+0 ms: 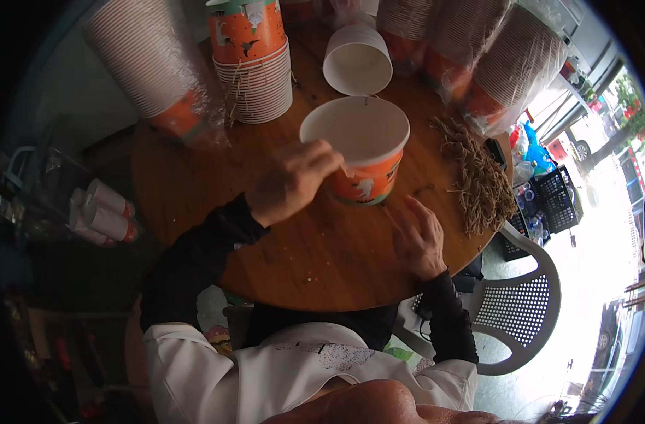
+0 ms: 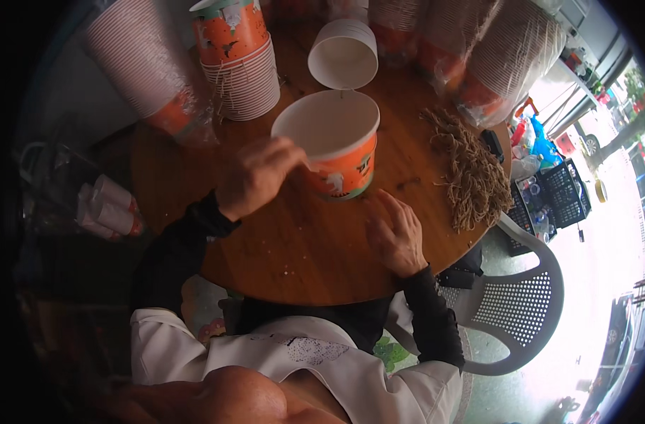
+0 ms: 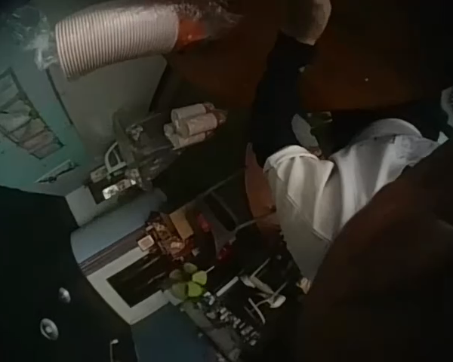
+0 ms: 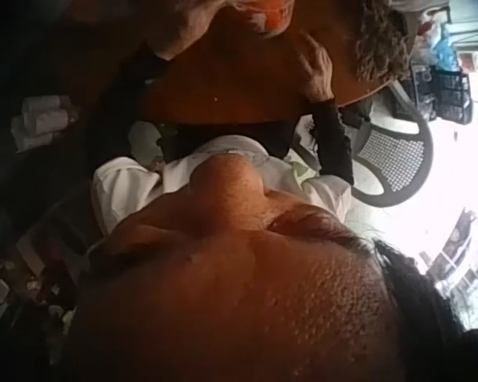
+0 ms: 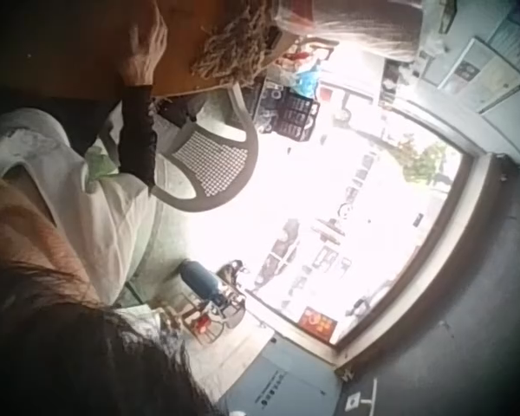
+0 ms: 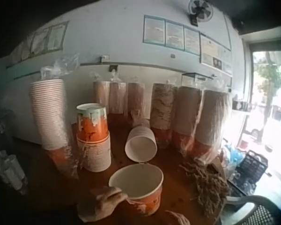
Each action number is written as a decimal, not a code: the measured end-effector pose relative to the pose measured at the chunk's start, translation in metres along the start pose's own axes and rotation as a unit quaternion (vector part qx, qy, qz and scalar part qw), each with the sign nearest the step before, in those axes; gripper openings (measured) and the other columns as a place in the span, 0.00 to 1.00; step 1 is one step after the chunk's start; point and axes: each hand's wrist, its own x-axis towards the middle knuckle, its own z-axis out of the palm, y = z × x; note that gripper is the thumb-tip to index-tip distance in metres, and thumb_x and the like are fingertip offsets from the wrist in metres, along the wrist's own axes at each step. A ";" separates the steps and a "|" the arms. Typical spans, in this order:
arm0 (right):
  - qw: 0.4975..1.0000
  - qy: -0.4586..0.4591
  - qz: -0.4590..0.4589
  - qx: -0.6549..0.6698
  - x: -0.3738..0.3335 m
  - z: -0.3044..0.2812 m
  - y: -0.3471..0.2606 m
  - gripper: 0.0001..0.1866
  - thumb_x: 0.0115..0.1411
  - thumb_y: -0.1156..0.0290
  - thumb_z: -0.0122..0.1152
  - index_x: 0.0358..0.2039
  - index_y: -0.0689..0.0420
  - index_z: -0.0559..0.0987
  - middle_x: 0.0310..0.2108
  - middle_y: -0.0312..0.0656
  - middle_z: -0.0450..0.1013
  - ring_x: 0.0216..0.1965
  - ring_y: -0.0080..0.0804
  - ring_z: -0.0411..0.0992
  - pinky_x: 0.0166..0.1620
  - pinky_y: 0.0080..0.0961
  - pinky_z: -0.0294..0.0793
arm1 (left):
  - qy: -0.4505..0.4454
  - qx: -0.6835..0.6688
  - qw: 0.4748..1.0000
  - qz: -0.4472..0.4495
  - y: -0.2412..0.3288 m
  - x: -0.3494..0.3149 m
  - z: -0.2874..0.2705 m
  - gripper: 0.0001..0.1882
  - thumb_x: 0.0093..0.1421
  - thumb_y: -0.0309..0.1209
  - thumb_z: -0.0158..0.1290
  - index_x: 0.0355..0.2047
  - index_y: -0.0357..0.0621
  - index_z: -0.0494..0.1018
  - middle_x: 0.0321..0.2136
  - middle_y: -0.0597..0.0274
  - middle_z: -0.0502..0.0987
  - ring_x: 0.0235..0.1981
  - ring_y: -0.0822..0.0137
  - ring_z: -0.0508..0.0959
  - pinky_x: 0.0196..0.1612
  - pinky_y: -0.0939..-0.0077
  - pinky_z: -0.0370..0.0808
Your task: Threading pre-cut strings through holes in paper buckets to create handles for assembly.
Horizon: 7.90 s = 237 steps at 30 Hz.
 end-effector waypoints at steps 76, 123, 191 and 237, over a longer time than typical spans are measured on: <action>0.977 0.125 0.160 0.062 -0.022 0.043 0.025 0.07 0.58 0.78 0.57 0.36 0.57 0.79 0.31 0.42 0.74 0.25 0.38 0.75 0.29 0.28 0.74 | 0.007 -0.785 0.619 0.028 0.137 -0.068 -0.165 0.33 0.71 0.51 0.31 0.13 0.49 0.67 0.13 0.67 0.70 0.18 0.70 0.73 0.50 0.57 0.68; 0.852 0.144 0.386 0.324 0.116 -0.057 0.328 0.10 0.63 0.70 0.53 0.41 0.61 0.76 0.34 0.40 0.76 0.33 0.27 0.77 0.33 0.22 0.76 | 0.055 -0.486 0.787 -0.375 -0.114 0.051 0.156 0.12 0.65 0.30 0.52 0.47 0.39 0.70 0.35 0.68 0.73 0.32 0.77 0.74 0.39 0.82 0.74; 0.960 0.137 0.034 0.243 0.111 0.047 0.005 0.10 0.49 0.82 0.63 0.33 0.58 0.76 0.32 0.40 0.73 0.35 0.41 0.72 0.38 0.32 0.71 | 0.066 -0.236 0.928 -0.280 0.034 -0.002 0.036 0.14 0.61 0.37 0.59 0.37 0.39 0.73 0.26 0.61 0.74 0.21 0.71 0.73 0.25 0.80 0.70; 0.853 -0.128 0.184 0.472 0.090 0.059 0.018 0.07 0.57 0.78 0.65 0.35 0.61 0.76 0.26 0.34 0.74 0.26 0.17 0.70 0.30 0.16 0.69 | 0.072 -0.150 0.976 -0.141 0.012 -0.027 0.065 0.12 0.51 0.14 0.59 0.35 0.38 0.72 0.31 0.56 0.77 0.32 0.57 0.79 0.35 0.70 0.76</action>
